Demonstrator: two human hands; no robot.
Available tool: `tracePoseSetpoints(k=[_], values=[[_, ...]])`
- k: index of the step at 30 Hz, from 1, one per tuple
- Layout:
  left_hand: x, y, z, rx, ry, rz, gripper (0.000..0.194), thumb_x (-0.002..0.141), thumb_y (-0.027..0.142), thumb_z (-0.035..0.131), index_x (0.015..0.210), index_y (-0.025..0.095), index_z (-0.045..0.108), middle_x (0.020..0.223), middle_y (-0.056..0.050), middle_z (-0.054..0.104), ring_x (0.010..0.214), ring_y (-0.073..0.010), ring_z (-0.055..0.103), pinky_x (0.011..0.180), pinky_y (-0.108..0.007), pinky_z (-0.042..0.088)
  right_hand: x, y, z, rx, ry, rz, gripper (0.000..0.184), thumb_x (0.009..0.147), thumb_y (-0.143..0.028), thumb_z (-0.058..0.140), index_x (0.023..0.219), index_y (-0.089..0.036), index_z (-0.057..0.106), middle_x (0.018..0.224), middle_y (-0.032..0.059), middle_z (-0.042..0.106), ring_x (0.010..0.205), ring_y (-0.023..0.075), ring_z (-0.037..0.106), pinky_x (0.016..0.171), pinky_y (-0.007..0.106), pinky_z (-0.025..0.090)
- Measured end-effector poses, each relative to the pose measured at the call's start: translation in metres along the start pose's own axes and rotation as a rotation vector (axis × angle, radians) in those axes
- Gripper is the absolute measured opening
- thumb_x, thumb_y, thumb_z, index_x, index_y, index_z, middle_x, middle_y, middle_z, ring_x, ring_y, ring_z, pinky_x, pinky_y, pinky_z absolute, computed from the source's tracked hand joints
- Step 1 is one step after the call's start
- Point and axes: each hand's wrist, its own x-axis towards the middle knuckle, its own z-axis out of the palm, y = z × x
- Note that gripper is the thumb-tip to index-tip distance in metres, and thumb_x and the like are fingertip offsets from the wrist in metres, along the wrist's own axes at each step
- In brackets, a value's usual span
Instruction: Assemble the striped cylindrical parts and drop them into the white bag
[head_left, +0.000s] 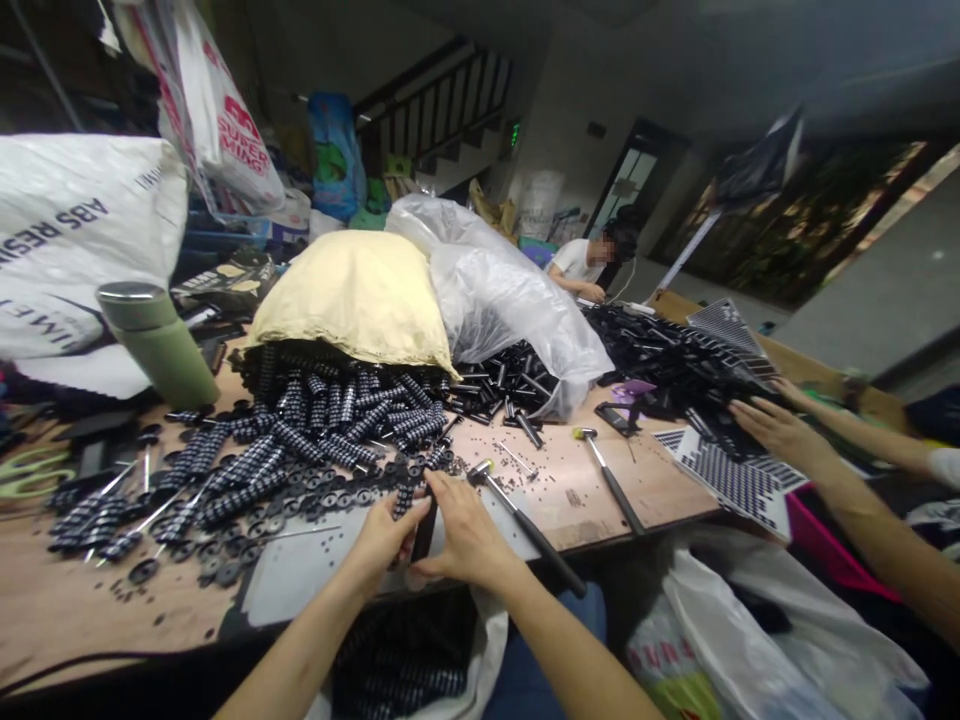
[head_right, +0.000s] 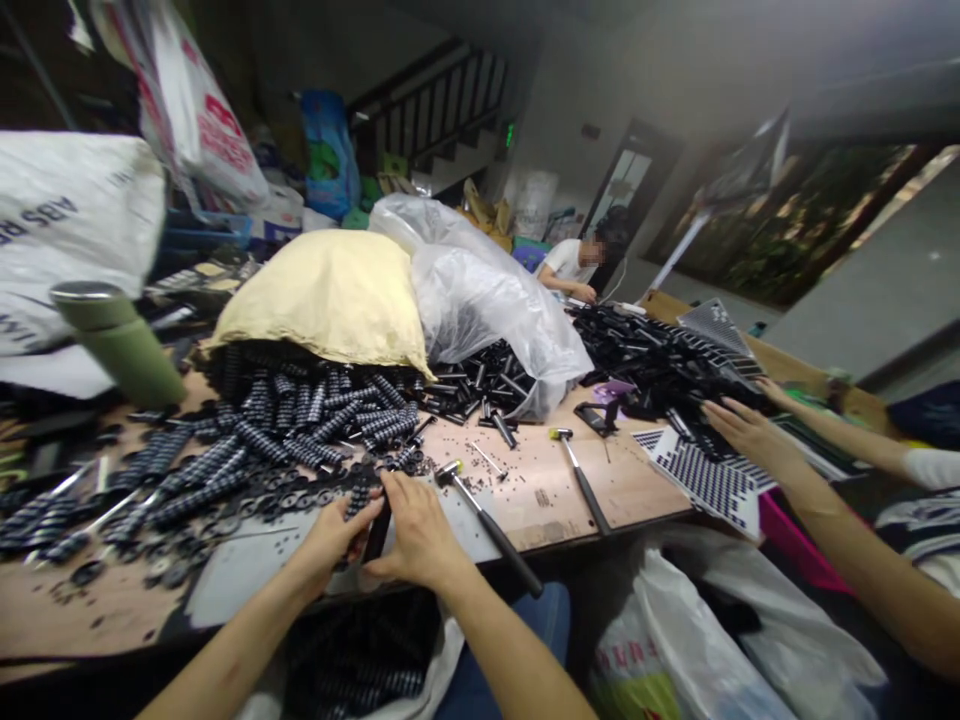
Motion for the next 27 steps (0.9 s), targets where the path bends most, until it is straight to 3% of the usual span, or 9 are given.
tracePoseSetpoints(k=[2,6,11,14,16,21,27], values=[[0.0,0.0,-0.005,-0.078,-0.039,0.015,0.045,0.065,0.048,0.061,0.097,0.019,0.048,0.051,0.01,0.045,0.033,-0.0052,0.038,0.031,-0.015,0.028,-0.002,0.005,0.006,-0.051,0.017,0.081,0.11,0.047,-0.042,0.076,0.137,-0.012,0.019,0.136,0.0153,0.033,0.126,0.0266,0.027,0.105,0.041,0.022],[-0.001,0.0,-0.012,-0.233,-0.052,-0.001,0.042,0.068,0.049,0.058,0.095,0.018,0.049,0.061,0.006,0.052,0.042,-0.0055,0.047,0.037,-0.015,0.035,-0.013,0.018,0.017,-0.121,-0.044,0.268,0.106,0.05,-0.052,0.071,0.135,-0.01,0.023,0.137,0.0179,0.029,0.127,0.0322,0.024,0.103,0.046,0.022],[-0.008,0.004,-0.009,-0.251,-0.059,-0.01,0.043,0.071,0.048,0.054,0.101,0.017,0.05,0.051,0.009,0.046,0.03,-0.0038,0.035,0.029,-0.013,0.023,-0.019,0.023,0.016,-0.171,-0.05,0.331,0.106,0.046,-0.055,0.072,0.133,-0.011,0.03,0.132,0.0184,0.036,0.124,0.0353,0.028,0.101,0.049,0.023],[-0.012,0.008,-0.007,-0.217,-0.039,-0.031,0.051,0.071,0.05,0.053,0.111,0.019,0.048,0.044,0.011,0.041,0.026,-0.0037,0.03,0.027,-0.013,0.019,-0.018,0.016,0.01,-0.058,-0.03,0.265,0.108,0.047,-0.047,0.074,0.135,-0.011,0.022,0.135,0.0178,0.031,0.126,0.0311,0.025,0.103,0.046,0.024],[-0.015,0.01,-0.006,-0.218,-0.017,-0.045,0.052,0.071,0.048,0.054,0.114,0.019,0.048,0.044,0.009,0.044,0.026,-0.0041,0.033,0.027,-0.013,0.021,-0.018,0.006,0.004,0.065,0.005,0.133,0.109,0.05,-0.047,0.074,0.136,-0.013,0.017,0.138,0.0162,0.026,0.129,0.027,0.022,0.105,0.042,0.023],[-0.02,0.011,-0.002,-0.37,0.047,-0.067,0.033,0.071,0.035,0.058,0.095,0.013,0.057,0.051,0.003,0.054,0.038,-0.01,0.052,0.037,-0.02,0.042,-0.013,-0.021,-0.003,0.251,0.049,-0.164,0.107,0.051,-0.045,0.075,0.135,-0.016,0.015,0.137,0.0133,0.027,0.129,0.0237,0.023,0.107,0.038,0.022],[-0.029,0.014,0.008,-0.401,0.074,-0.093,0.022,0.072,0.033,0.058,0.084,0.014,0.055,0.051,0.004,0.052,0.038,-0.0116,0.054,0.036,-0.021,0.044,-0.011,-0.024,0.01,0.259,0.021,-0.163,0.112,0.05,-0.04,0.076,0.137,-0.016,0.009,0.139,0.0151,0.023,0.129,0.0254,0.022,0.106,0.039,0.023]])
